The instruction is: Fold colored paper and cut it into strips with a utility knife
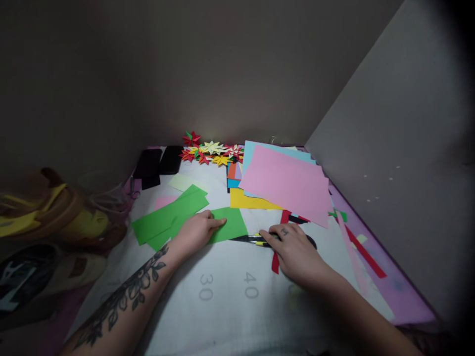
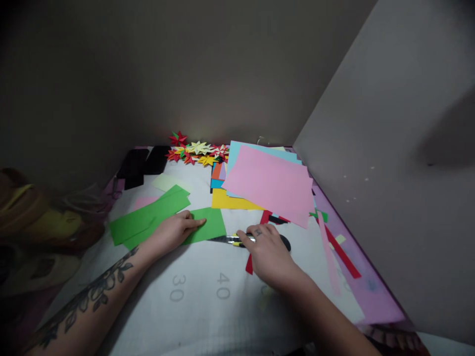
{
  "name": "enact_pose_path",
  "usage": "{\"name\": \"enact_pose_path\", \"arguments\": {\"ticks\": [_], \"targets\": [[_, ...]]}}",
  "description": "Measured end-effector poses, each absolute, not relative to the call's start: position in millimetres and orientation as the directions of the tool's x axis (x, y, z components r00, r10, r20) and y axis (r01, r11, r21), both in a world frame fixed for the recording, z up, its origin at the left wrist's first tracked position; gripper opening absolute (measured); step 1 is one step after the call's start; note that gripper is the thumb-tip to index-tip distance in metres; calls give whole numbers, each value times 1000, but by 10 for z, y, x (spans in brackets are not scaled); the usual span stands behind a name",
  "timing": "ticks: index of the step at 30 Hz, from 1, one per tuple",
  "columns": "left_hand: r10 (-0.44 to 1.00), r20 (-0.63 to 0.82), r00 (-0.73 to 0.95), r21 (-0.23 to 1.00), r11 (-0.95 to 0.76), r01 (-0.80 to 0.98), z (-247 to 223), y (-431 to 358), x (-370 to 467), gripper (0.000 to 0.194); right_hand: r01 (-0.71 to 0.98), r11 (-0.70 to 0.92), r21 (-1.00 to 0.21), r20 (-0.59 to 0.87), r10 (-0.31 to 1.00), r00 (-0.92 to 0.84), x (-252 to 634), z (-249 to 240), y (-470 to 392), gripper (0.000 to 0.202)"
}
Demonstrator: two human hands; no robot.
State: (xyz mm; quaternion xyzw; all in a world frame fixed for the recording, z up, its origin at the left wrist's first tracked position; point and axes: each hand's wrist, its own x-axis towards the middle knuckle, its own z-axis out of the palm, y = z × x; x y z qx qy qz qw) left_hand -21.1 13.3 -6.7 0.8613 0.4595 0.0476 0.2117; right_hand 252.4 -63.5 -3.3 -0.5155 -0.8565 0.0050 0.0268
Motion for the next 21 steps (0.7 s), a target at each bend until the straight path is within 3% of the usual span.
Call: {"name": "enact_pose_path", "arguments": {"ticks": [10, 16, 21], "targets": [[770, -98, 630, 554, -484, 677, -32, 198, -310, 34, 869, 494, -21, 24, 869, -494, 2483, -43, -679, 60], [715, -272, 644, 405, -522, 751, 117, 205, -532, 39, 879, 476, -22, 31, 879, -475, 2449, -59, -679, 62], [699, -287, 654, 418, -523, 743, 113, 229, -576, 41, 880, 473, -41, 55, 881, -470, 2332, -98, -690, 58]]}}
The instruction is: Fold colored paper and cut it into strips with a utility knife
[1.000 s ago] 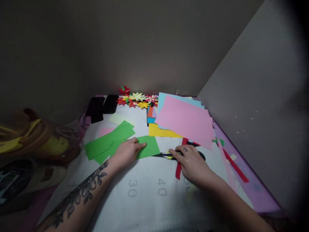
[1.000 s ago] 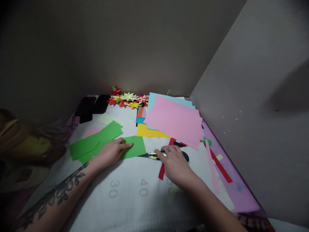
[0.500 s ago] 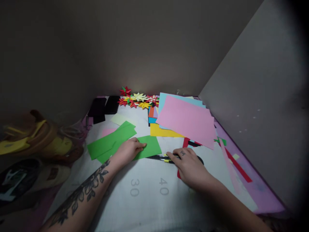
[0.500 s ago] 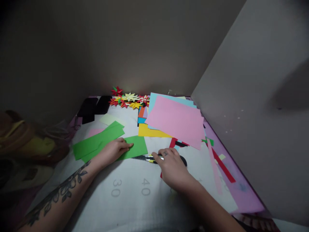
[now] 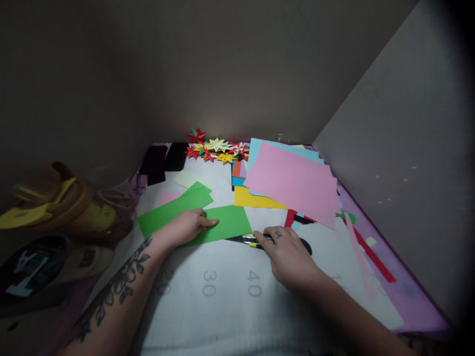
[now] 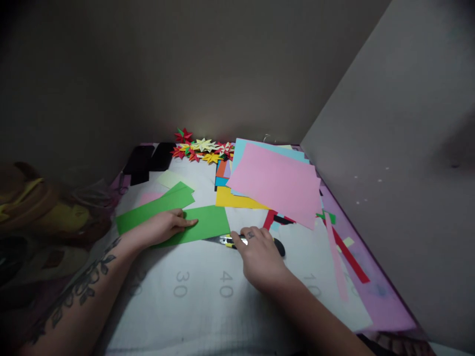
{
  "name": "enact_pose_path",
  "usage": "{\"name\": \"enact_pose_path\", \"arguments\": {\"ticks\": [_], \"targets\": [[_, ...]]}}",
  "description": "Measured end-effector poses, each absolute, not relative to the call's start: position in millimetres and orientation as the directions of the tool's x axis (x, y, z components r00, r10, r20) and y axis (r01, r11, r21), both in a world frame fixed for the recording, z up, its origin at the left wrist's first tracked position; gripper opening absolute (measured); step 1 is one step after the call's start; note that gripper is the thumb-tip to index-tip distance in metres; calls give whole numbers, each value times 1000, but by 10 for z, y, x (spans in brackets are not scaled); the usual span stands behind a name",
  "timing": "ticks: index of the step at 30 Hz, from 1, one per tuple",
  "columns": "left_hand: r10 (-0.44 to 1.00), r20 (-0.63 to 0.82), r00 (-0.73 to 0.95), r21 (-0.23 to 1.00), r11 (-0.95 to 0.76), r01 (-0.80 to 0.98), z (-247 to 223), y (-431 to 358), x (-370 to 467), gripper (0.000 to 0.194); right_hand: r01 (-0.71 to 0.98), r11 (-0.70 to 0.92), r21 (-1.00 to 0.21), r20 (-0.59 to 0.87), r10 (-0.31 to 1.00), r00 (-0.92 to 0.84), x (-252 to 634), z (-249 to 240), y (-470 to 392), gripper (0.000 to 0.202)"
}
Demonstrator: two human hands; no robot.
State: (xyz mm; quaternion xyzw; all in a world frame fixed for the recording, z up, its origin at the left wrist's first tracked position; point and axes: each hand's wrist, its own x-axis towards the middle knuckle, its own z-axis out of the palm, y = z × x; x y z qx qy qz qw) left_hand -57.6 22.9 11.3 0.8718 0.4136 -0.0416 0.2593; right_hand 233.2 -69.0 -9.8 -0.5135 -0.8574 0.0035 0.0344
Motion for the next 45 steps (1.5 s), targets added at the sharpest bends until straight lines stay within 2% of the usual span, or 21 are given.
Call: {"name": "enact_pose_path", "arguments": {"ticks": [9, 17, 31, 45], "targets": [[683, -295, 668, 446, -520, 728, 103, 251, -581, 40, 873, 486, -45, 30, 874, -485, 2237, -114, -704, 59], [669, -319, 671, 434, -527, 731, 118, 260, -576, 42, 886, 460, -63, -68, 883, -464, 2087, -27, -687, 59], [683, -292, 670, 457, -516, 725, 82, 251, -595, 39, 861, 495, -118, -128, 852, -508, 1910, 12, -629, 60], [683, -247, 687, 471, -535, 701, 47, 257, -606, 38, 851, 513, -112, -202, 827, -525, 1683, 124, -619, 57]]}}
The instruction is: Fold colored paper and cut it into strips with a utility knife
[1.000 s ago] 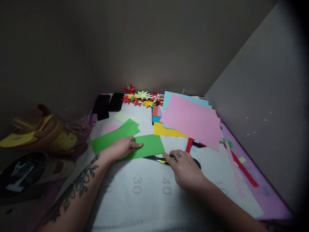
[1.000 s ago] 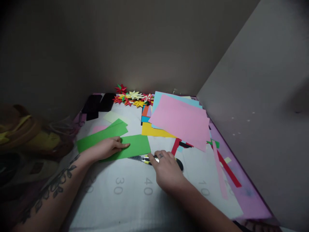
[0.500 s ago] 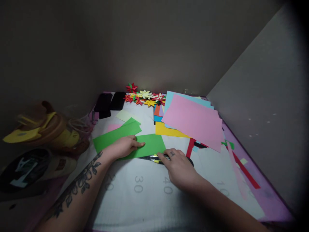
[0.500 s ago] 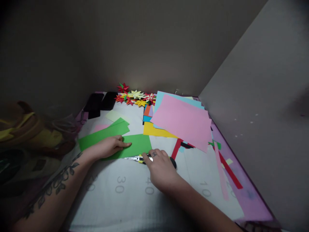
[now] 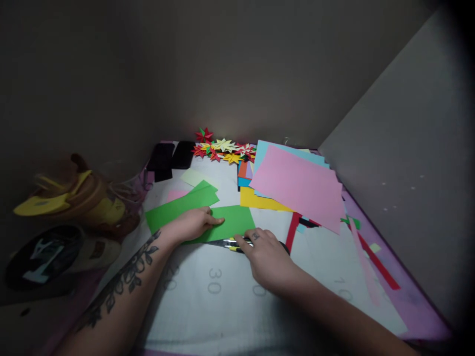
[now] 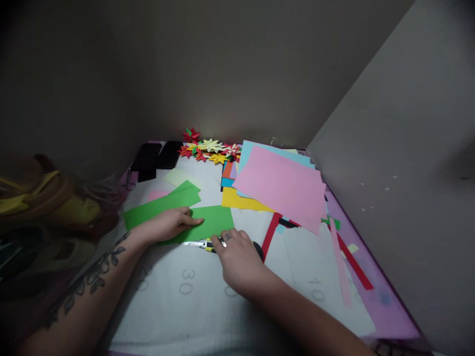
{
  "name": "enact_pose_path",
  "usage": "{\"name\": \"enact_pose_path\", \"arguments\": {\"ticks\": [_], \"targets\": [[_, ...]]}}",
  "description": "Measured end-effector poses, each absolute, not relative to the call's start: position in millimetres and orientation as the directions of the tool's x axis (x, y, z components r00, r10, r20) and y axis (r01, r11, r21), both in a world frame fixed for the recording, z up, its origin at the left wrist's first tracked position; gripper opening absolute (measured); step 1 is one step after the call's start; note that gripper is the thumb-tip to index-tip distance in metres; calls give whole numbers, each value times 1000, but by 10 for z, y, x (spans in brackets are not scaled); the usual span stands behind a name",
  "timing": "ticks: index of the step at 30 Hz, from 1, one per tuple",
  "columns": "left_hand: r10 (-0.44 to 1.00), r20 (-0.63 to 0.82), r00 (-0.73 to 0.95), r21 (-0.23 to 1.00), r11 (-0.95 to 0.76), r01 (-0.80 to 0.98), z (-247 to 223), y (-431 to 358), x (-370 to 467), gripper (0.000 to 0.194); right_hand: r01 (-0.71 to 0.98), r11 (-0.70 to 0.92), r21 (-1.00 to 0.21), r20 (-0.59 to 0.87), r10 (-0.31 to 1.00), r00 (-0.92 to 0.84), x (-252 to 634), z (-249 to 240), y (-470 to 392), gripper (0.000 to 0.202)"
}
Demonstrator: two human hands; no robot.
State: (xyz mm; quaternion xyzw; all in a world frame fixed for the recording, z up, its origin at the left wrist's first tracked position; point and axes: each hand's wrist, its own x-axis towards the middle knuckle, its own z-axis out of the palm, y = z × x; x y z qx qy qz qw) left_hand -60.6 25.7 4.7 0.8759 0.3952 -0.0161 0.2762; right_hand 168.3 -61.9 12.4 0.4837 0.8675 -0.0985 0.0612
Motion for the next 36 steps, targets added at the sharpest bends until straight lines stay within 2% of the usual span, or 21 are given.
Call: {"name": "enact_pose_path", "arguments": {"ticks": [5, 14, 20, 27, 31, 33, 36], "targets": [[691, -235, 683, 490, -523, 697, 42, 255, -608, 37, 841, 530, -110, -186, 820, -542, 1631, 100, -615, 54], [683, -244, 689, 443, -553, 706, 47, 240, -611, 39, 804, 582, -120, -162, 787, -595, 1457, 121, -583, 52], [678, -225, 699, 472, -552, 687, 18, 239, -624, 39, 785, 608, -116, -133, 774, -619, 1299, 125, -585, 49], [692, -215, 689, 475, -543, 693, 7, 228, -651, 39, 727, 659, -194, -149, 713, -685, 1276, 197, -623, 48], [744, -192, 641, 502, -486, 715, 28, 204, -662, 41, 598, 715, -361, -165, 583, -796, 1715, 379, -492, 50], [803, -152, 576, 500, -440, 746, 49, 173, -642, 36, 677, 636, -370, -113, 692, -713, 2023, 420, -327, 46], [861, -105, 497, 396, -423, 815, 86, 103, -576, 36, 871, 401, -285, 23, 911, -412, 2456, 330, -19, 47]]}}
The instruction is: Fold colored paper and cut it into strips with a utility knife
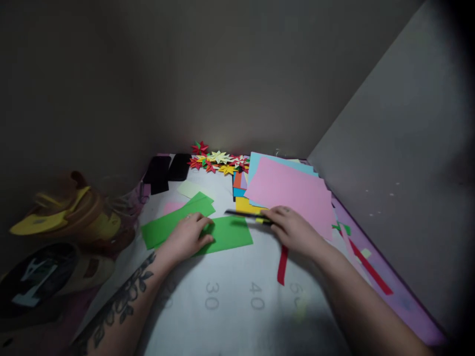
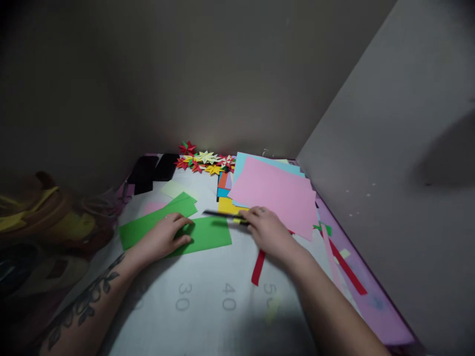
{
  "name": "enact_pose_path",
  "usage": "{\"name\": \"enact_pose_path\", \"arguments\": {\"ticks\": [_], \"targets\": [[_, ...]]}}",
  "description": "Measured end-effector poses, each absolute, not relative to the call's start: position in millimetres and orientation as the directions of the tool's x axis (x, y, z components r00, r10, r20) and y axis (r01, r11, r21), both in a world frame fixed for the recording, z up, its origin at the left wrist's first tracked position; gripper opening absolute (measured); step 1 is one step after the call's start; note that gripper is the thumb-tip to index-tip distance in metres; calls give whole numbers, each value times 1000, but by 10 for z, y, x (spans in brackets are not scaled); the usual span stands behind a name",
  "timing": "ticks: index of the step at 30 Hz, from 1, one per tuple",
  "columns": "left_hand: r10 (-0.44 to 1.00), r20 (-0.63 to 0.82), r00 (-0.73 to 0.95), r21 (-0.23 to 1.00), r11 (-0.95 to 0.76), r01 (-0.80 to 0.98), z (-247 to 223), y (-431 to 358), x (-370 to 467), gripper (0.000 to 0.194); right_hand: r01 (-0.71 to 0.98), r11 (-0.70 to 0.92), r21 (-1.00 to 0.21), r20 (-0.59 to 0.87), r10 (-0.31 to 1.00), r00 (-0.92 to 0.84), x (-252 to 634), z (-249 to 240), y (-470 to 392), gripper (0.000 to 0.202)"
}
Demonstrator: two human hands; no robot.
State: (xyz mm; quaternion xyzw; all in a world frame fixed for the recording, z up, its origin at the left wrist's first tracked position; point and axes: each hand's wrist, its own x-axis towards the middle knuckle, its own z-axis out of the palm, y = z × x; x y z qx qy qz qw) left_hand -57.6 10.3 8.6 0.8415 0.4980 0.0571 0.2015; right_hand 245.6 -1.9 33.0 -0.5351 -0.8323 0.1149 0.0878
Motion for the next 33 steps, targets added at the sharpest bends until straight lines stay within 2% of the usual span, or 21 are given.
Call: {"name": "enact_pose_path", "arguments": {"ticks": [3, 6, 8, 12, 13, 16, 20, 22, 24, 26, 28, 30, 33], "targets": [[871, -141, 470, 307, -413, 857, 99, 40, -515, 52, 959, 194, -208, 91, 980, -179, 2724, 107, 221, 45], [865, -198, 460, 344, -378, 859, 74, 15, -487, 58, 974, 131, -186, 75, 990, -119, 2808, -106, 308, 44], [862, -217, 458, 368, -362, 856, 57, 16, -480, 53, 978, 122, -167, 76, 991, -111, 2807, -191, 307, 44], [857, -183, 482, 426, -373, 824, 87, 62, -539, 22, 987, 80, -142, 128, 990, -62, 2786, -239, 274, 43], [865, -162, 475, 452, -363, 815, 110, 89, -591, 21, 986, 74, -147, 148, 988, -52, 2781, -239, 267, 43], [937, -97, 335, 456, -257, 852, 182, 208, -845, 27, 974, 114, -195, 241, 968, -65, 2737, -228, 231, 42], [986, -132, 102, 234, -69, 970, 225, 346, -1196, 37, 884, 357, -303, 323, 911, -258, 2548, -175, 100, 37], [989, -137, 48, 90, -36, 995, 227, 367, -1267, 41, 793, 494, -358, 292, 866, -407, 2409, -133, 3, 33], [999, -30, 45, -34, -46, 998, 226, 357, -1245, 42, 717, 577, -391, 211, 815, -540, 2275, -97, -90, 33], [991, 108, 73, -88, -63, 994, 215, 325, -1141, 39, 690, 605, -398, 89, 774, -627, 2172, -80, -161, 40], [982, 131, 135, -32, -132, 991, 185, 274, -984, 36, 696, 602, -392, -43, 744, -667, 2110, -84, -206, 53], [970, 47, 238, 84, -242, 967, 136, 211, -812, 36, 709, 587, -389, -139, 724, -676, 2085, -95, -236, 63], [940, -34, 341, 178, -330, 927, 65, 128, -620, 47, 715, 575, -397, -194, 709, -678, 2091, -89, -287, 69]]}}
